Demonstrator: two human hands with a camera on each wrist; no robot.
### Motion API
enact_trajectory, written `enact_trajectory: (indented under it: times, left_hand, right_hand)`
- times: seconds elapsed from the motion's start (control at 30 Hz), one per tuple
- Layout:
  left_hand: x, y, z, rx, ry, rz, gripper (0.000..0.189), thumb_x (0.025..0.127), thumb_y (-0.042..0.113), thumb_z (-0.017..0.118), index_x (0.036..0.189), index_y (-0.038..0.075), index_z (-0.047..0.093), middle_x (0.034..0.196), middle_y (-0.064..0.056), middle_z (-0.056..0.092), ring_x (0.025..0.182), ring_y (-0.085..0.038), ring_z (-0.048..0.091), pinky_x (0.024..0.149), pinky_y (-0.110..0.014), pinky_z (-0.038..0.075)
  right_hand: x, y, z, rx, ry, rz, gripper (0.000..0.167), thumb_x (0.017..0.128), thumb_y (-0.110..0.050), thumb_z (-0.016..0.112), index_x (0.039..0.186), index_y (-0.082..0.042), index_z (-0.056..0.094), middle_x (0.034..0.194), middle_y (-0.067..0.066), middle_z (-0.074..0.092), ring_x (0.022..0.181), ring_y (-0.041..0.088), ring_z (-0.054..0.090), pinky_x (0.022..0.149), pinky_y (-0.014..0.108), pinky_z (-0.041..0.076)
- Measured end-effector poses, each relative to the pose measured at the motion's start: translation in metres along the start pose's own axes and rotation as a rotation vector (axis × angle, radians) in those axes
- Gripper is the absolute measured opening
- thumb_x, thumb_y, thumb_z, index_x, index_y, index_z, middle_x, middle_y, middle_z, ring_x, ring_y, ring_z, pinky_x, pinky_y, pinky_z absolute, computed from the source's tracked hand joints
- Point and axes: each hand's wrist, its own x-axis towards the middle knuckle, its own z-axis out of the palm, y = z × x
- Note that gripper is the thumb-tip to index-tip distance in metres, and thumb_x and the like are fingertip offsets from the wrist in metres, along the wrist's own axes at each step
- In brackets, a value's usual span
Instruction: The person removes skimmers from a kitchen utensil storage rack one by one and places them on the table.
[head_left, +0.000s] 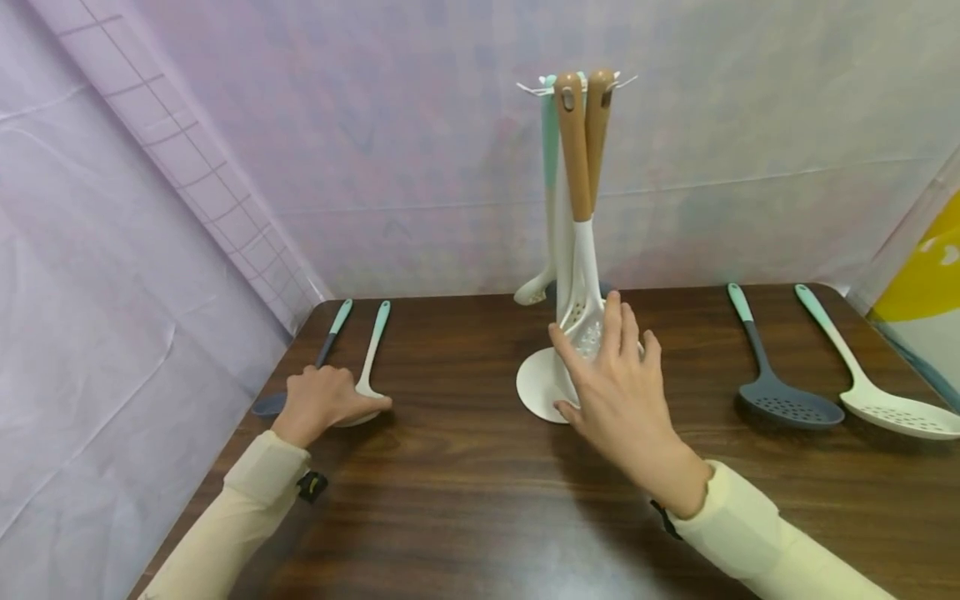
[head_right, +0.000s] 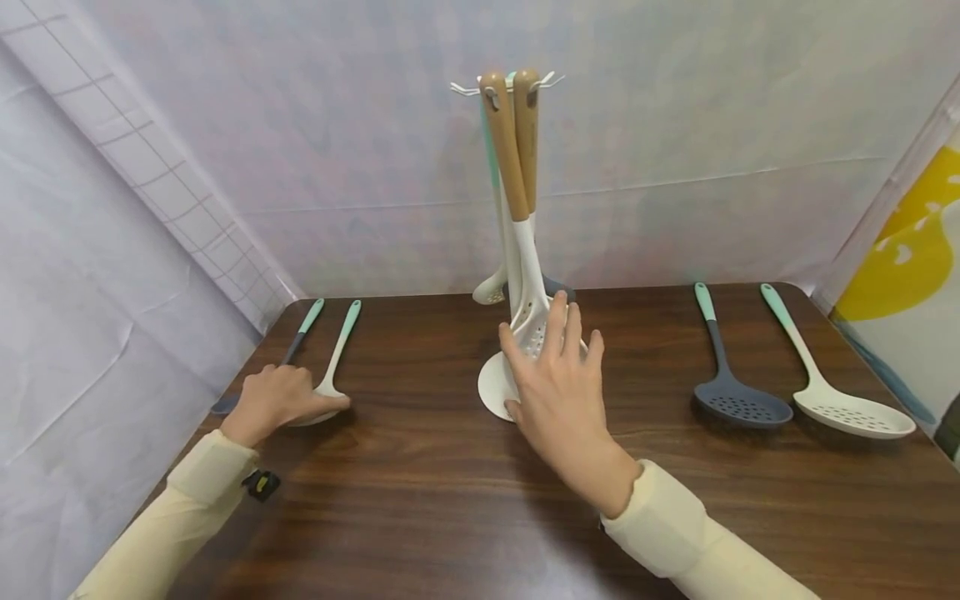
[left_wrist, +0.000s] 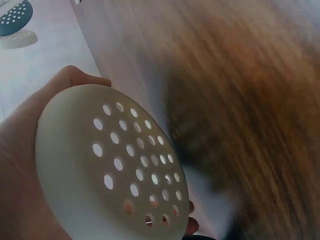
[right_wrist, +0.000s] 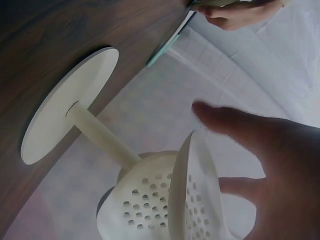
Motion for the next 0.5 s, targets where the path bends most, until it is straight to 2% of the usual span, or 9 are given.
enact_trajectory:
  times: [0.13,0.27,0.37,0.5]
  left_hand:
    - [0.0020,0.0004,-0.0019,-0.008,0.006,-0.007,0.082,0.079,0.085,0.058,0.087,0.004,0.070,0.106,-0.028,0.070,0.094,-0.046,0.060,0.078,-0.067,0.048]
    - [0.0034,0.0005,-0.0032,-0.002,0.000,-0.012,0.084,0.079,0.085,0.057,0.092,0.003,0.071,0.109,-0.030,0.070,0.098,-0.048,0.059,0.081,-0.069,0.047]
    - [0.0040,0.0005,-0.0037,0.004,-0.003,-0.010,0.085,0.080,0.085,0.056,0.095,0.003,0.072,0.112,-0.030,0.069,0.100,-0.049,0.058,0.082,-0.069,0.047]
    - [0.0039,0.0004,-0.0041,0.003,-0.017,-0.011,0.088,0.082,0.084,0.055,0.102,0.001,0.073,0.115,-0.031,0.069,0.102,-0.050,0.058,0.082,-0.069,0.047]
  right_hand:
    - [0.0010,-0.0030,0.0001,0.004,0.031,0.005,0.094,0.062,-0.042,0.098,0.143,-0.019,0.056,0.145,0.046,0.037,0.132,0.061,0.046,0.095,0.068,0.048]
    - [0.0009,-0.0044,-0.0003,0.004,0.045,0.006,0.091,0.063,-0.040,0.097,0.140,-0.016,0.056,0.138,0.045,0.042,0.132,0.062,0.045,0.099,0.073,0.045]
    - [-0.0003,-0.0059,-0.0007,-0.005,0.031,0.020,0.095,0.059,-0.040,0.098,0.139,-0.014,0.055,0.142,0.047,0.040,0.134,0.062,0.044,0.097,0.073,0.045]
    - [-0.0014,-0.0082,-0.0009,-0.017,0.022,0.039,0.100,0.052,-0.035,0.101,0.137,-0.013,0.054,0.149,0.048,0.034,0.137,0.060,0.043,0.087,0.066,0.048]
